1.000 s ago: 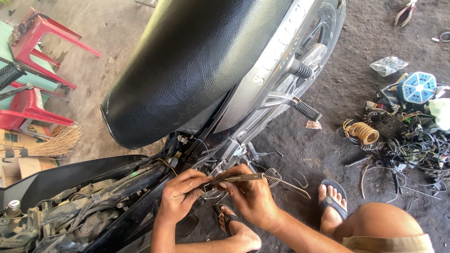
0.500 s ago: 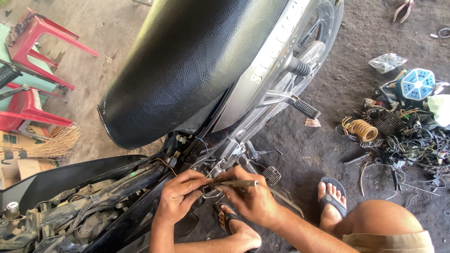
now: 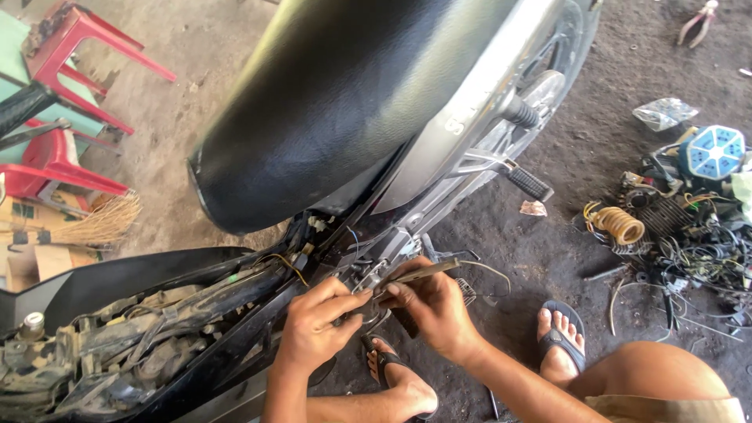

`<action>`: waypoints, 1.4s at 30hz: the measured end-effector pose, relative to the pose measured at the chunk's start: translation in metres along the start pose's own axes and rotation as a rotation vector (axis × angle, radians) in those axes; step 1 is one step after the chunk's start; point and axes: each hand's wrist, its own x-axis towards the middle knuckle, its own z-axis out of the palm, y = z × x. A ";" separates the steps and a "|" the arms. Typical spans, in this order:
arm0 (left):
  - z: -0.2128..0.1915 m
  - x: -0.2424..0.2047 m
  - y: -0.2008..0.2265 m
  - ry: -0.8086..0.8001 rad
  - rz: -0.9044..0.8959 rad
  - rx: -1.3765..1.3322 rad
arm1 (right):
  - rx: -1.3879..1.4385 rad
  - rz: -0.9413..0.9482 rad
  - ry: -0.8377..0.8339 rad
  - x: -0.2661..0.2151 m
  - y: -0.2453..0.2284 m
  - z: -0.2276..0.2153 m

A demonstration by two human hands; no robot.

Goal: The person works on the exposed wiring harness beneath the seat of a motorcycle. They use a soldering iron to heat and connect wires, then use pliers to strip and adjust the wire ends. The person briefly stands to retrieve a tool before returning to the wiring task.

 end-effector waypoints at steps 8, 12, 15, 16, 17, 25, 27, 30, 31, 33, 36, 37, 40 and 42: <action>0.002 0.000 0.008 -0.006 -0.077 0.085 | 0.056 0.051 0.078 0.003 0.005 0.003; -0.003 0.005 0.017 -0.063 -0.063 -0.012 | 0.080 -0.020 0.095 0.002 0.011 -0.002; -0.002 -0.001 0.000 -0.065 -0.174 -0.067 | -0.009 -0.120 0.071 -0.004 0.007 -0.003; -0.002 -0.002 -0.003 -0.065 -0.174 -0.066 | -0.008 -0.122 0.071 -0.006 -0.002 -0.002; -0.003 -0.002 -0.006 -0.051 -0.149 -0.095 | -0.249 -0.267 0.018 -0.007 -0.011 -0.001; 0.002 -0.004 -0.014 -0.016 -0.016 -0.167 | -0.591 -0.411 -0.115 -0.010 -0.042 -0.001; 0.004 -0.005 -0.014 -0.028 -0.069 -0.218 | -0.606 -0.406 -0.093 -0.011 -0.043 -0.001; 0.006 -0.003 -0.013 -0.024 -0.036 -0.177 | -0.684 -0.448 -0.100 -0.009 -0.040 -0.005; 0.006 -0.003 -0.014 -0.025 -0.035 -0.178 | -0.685 -0.448 -0.098 -0.009 -0.042 -0.005; 0.007 -0.004 -0.015 -0.035 -0.076 -0.188 | -0.776 -0.507 -0.135 -0.009 -0.044 -0.004; 0.010 -0.007 -0.021 -0.027 -0.099 -0.188 | -0.815 -0.555 -0.201 -0.010 -0.053 -0.001; 0.011 -0.008 -0.021 -0.027 -0.099 -0.187 | -0.815 -0.556 -0.201 -0.009 -0.053 -0.001; 0.010 -0.010 -0.023 -0.060 -0.092 -0.265 | -0.677 -0.399 -0.162 -0.007 -0.063 0.001; 0.009 -0.012 -0.025 -0.072 -0.080 -0.385 | -0.706 -0.311 -0.209 -0.008 -0.080 0.007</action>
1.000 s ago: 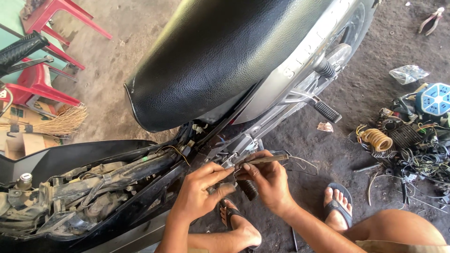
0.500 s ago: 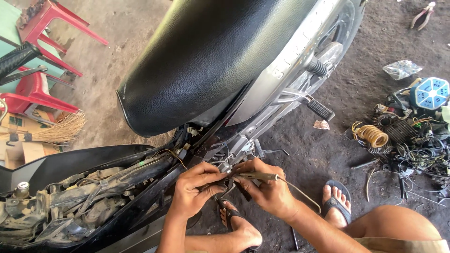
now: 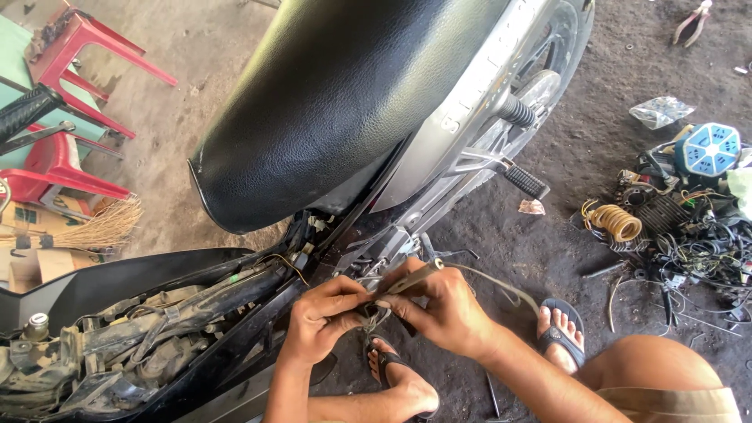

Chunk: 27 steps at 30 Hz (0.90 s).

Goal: The person works on the exposed wiring harness beneath the seat of a motorcycle. They use a soldering iron to heat and connect wires, then use pliers to strip and adjust the wire ends. The person briefly stands to retrieve a tool before returning to the wiring task.

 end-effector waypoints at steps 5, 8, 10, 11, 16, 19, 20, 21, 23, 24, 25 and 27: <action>-0.002 -0.002 -0.003 -0.037 0.093 0.040 | 0.106 -0.109 -0.012 -0.001 -0.004 -0.006; -0.001 -0.004 -0.005 -0.070 0.102 0.015 | 0.067 -0.175 -0.043 -0.004 0.000 -0.008; 0.000 -0.006 -0.005 -0.081 0.087 0.000 | 0.073 -0.222 -0.059 -0.004 0.000 -0.009; 0.000 -0.007 -0.005 -0.092 0.080 -0.040 | 0.075 -0.212 -0.072 -0.004 -0.001 -0.010; 0.000 -0.007 -0.008 -0.118 0.072 -0.110 | 0.085 -0.207 -0.087 -0.004 -0.006 -0.014; 0.001 -0.008 -0.009 -0.144 0.060 -0.110 | -0.001 -0.127 -0.170 -0.005 -0.003 -0.014; 0.002 -0.007 -0.009 -0.142 0.091 -0.091 | -0.010 -0.151 -0.181 -0.005 -0.002 -0.013; 0.003 -0.007 -0.009 -0.141 0.121 -0.072 | -0.019 -0.175 -0.192 -0.006 -0.001 -0.013; 0.004 -0.008 -0.010 -0.134 0.103 -0.061 | -0.010 -0.185 -0.185 -0.006 -0.002 -0.014; 0.004 -0.009 -0.011 -0.121 0.087 -0.050 | -0.003 -0.199 -0.185 -0.005 -0.003 -0.014; 0.005 -0.010 -0.011 -0.120 0.088 -0.049 | -0.003 -0.200 -0.186 -0.006 -0.003 -0.014; 0.006 -0.011 -0.012 -0.073 0.067 -0.054 | 0.022 -0.199 -0.182 -0.006 -0.003 -0.013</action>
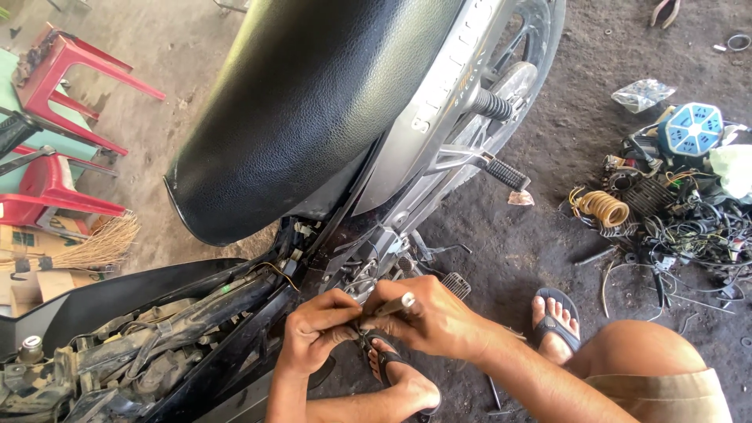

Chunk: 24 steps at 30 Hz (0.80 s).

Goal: The person works on the exposed wiring harness beneath the seat of a motorcycle. They use a soldering iron to heat and connect wires, then use pliers to strip and adjust the wire ends. The person briefly stands to retrieve a tool before returning to the wiring task.

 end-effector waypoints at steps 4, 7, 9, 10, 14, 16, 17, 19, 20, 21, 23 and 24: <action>-0.004 0.003 0.002 0.068 0.007 0.037 | 0.051 -0.063 0.094 -0.001 0.001 0.003; -0.006 0.001 -0.001 0.054 -0.094 -0.079 | -0.018 -0.035 0.079 -0.002 0.003 0.006; -0.008 0.001 -0.001 0.008 -0.111 -0.142 | -0.039 -0.039 0.091 -0.003 0.004 0.007; -0.009 0.001 -0.002 0.008 -0.110 -0.142 | -0.040 -0.039 0.090 -0.003 0.004 0.007; -0.010 -0.001 -0.004 -0.035 -0.037 -0.149 | -0.017 -0.098 0.069 -0.003 0.003 0.009; -0.011 0.000 -0.005 -0.047 -0.080 -0.179 | -0.044 -0.073 0.060 -0.002 0.001 0.007; -0.012 0.000 -0.005 -0.067 -0.090 -0.174 | -0.058 -0.029 0.036 -0.001 0.000 0.006; -0.011 0.000 -0.006 -0.088 -0.099 -0.171 | -0.073 0.017 0.011 -0.001 -0.001 0.003; -0.010 0.001 -0.005 -0.109 -0.083 -0.177 | -0.070 0.019 -0.011 -0.001 0.000 0.003; -0.009 0.001 -0.005 -0.132 -0.068 -0.185 | -0.068 0.022 -0.032 -0.001 0.000 0.002; -0.008 0.001 -0.006 -0.129 -0.055 -0.167 | -0.063 0.003 -0.025 -0.001 -0.001 0.002; -0.007 0.001 -0.006 -0.127 -0.043 -0.147 | -0.057 -0.019 -0.018 0.000 -0.001 0.002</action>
